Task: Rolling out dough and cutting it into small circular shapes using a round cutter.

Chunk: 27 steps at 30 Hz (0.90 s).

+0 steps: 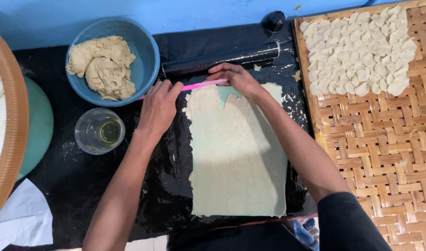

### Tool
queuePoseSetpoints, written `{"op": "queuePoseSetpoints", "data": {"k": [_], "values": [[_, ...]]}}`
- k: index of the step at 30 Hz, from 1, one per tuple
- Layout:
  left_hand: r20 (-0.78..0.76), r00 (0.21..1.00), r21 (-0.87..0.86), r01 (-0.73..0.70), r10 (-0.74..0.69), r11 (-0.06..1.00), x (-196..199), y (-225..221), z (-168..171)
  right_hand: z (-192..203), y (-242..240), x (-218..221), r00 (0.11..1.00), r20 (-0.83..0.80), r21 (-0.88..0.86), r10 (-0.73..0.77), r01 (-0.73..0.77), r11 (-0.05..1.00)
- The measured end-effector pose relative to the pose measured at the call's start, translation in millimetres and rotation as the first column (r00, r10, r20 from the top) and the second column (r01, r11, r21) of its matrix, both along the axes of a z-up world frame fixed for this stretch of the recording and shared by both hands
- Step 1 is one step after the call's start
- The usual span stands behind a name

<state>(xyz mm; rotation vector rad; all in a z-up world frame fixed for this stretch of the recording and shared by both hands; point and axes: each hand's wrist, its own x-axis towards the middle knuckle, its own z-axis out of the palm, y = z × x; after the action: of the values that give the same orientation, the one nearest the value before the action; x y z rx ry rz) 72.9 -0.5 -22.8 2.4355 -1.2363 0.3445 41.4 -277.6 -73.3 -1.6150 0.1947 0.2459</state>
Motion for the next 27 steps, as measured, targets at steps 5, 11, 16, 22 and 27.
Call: {"op": "queuePoseSetpoints", "data": {"k": [5, 11, 16, 22, 27], "values": [[0.014, 1.0, 0.016, -0.005, 0.005, 1.0, 1.7, -5.3, -7.4, -4.5, -1.2, -0.4, 1.0, 0.026, 0.008, -0.002, 0.002, 1.0], [0.044, 0.999, 0.04, -0.028, 0.026, 0.999, -0.4, -3.0, -8.7, -1.7, 1.4, -0.2, 1.0, 0.014, 0.026, -0.013, 0.013, 1.0], [0.054, 0.998, 0.051, -0.043, 0.041, 0.998, -0.5, -3.0, -11.2, -5.6, 0.2, 0.7, 1.0, 0.027, 0.032, -0.013, 0.012, 0.999], [0.083, 0.996, 0.045, -0.037, 0.033, 0.998, -1.7, -3.8, -19.1, -10.9, 0.8, -0.2, 0.999, 0.053, 0.062, -0.013, 0.01, 0.998], [0.169, 0.983, 0.096, -0.092, 0.075, 0.991, -5.5, -10.0, -26.7, -8.9, 3.5, -1.8, 0.996, 0.083, 0.025, -0.02, 0.018, 1.0]]}}
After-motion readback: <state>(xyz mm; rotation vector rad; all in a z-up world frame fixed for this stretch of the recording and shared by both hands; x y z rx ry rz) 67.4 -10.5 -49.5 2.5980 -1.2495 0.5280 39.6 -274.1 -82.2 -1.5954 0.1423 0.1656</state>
